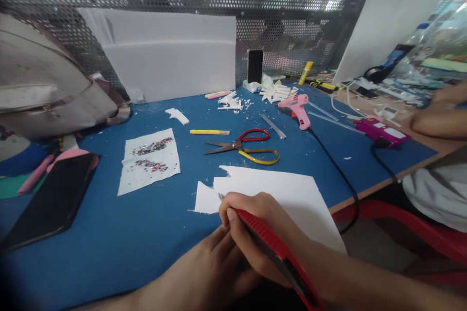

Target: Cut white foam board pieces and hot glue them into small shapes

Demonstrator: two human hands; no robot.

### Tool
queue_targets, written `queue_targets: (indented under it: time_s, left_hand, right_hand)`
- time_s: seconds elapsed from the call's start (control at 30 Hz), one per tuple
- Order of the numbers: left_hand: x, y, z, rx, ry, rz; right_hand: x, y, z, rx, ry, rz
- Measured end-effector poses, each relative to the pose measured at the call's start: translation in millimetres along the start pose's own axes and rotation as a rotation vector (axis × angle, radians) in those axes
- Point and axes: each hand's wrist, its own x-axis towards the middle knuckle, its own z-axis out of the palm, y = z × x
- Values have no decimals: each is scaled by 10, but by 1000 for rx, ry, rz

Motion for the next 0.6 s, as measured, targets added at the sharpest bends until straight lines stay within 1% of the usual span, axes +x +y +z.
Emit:
queue_targets:
  time_s: [0.13,0.23,0.4,0.5,0.6]
  left_hand:
    - [-4,29,43,43,-4,-1]
    - [-5,32,27,36,-7,5]
    - [-4,21,-13,69,-49,16]
    - [-9,32,17,80,-20,14]
    - [-16,51,61,80,19,-1]
  right_hand:
    - [-42,-9,11,-34,-1,18]
    - [-47,24,41,-20,16,-17]
    - [-76,45,114,-23,89,-88]
    - [-109,25,150,-22,135,-86]
    - [-133,5,163,-12,133,-79]
